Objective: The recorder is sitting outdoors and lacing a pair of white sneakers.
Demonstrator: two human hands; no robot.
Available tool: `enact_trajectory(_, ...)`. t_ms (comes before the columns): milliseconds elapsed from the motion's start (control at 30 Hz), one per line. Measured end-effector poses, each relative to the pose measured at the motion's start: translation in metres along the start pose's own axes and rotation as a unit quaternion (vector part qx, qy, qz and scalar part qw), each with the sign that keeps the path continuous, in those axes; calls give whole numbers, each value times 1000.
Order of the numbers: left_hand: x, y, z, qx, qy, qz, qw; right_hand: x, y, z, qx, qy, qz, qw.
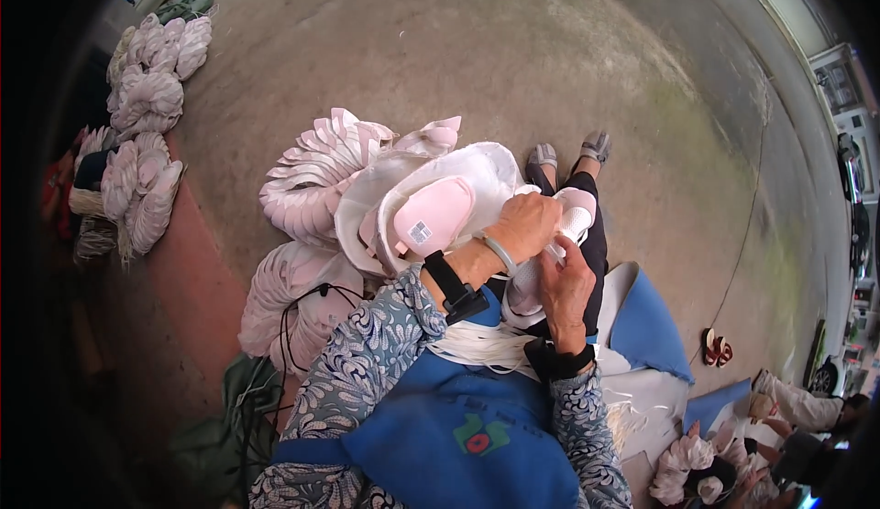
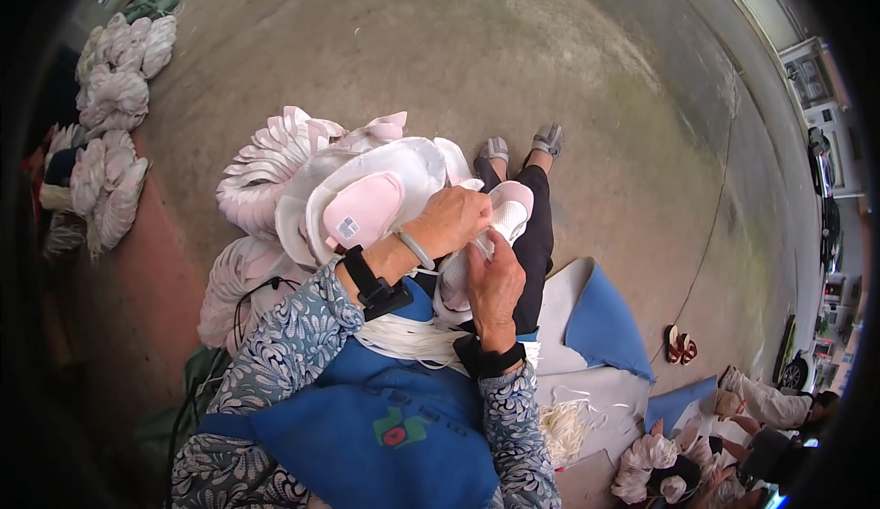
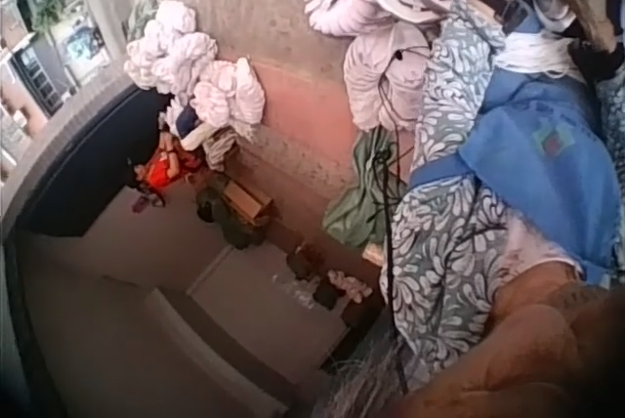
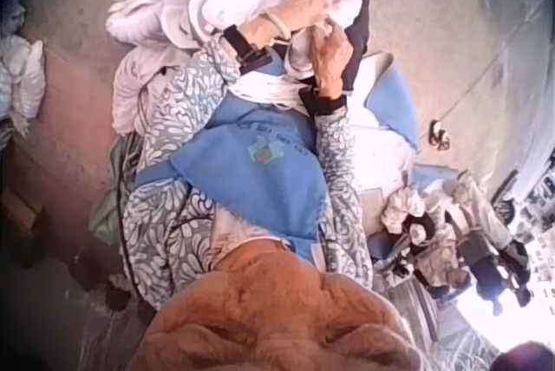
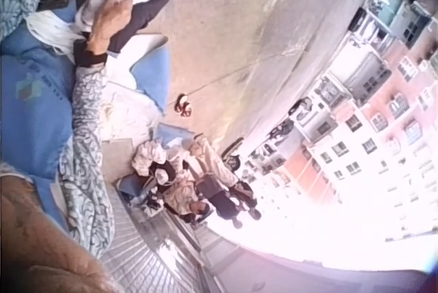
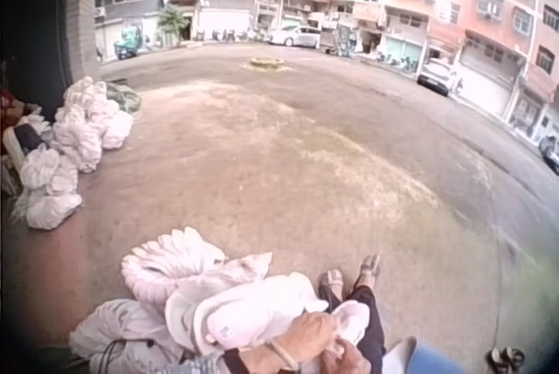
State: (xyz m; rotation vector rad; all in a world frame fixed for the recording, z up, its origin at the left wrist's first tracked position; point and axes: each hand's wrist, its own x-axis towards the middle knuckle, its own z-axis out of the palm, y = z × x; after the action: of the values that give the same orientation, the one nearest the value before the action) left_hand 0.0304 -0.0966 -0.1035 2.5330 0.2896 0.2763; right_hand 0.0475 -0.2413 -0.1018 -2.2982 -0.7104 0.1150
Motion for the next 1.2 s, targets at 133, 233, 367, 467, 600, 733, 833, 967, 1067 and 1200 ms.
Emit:
enact_trajectory(133,-12,1,6,-35,46,-18,998,1,-1,-1,10,-7,9,1000)
enact_trajectory(233,-25,7,3,-44,8,-11,999,2,-3,-2,23,11,-10,1000)
enact_trajectory(367,-28,9,-9,-103,-87,-52,990,1,-7,-5,22,-41,53,998)
enact_trajectory(467,-21,8,-18,-102,-159,-67,980,1,-7,-6,15,-42,52,998)
enact_trajectory(600,-22,14,-19,-62,-181,-56,980,2,-7,-8,6,-39,45,998)
enact_trajectory(733,-31,19,-8,-45,-112,-39,992,4,-5,-6,12,-35,71,997)
enact_trajectory(833,-37,14,1,-46,-58,-2,997,1,-2,-2,5,-1,21,1000)
enact_trajectory(967,-38,5,5,-70,-42,13,997,-3,3,-1,-16,21,-17,1000)
enact_trajectory(1067,-42,1,2,-123,-30,15,992,-4,6,2,-5,41,-53,998)
enact_trajectory(1200,-45,-2,-2,-181,1,-12,983,-1,7,9,-15,63,-89,994)
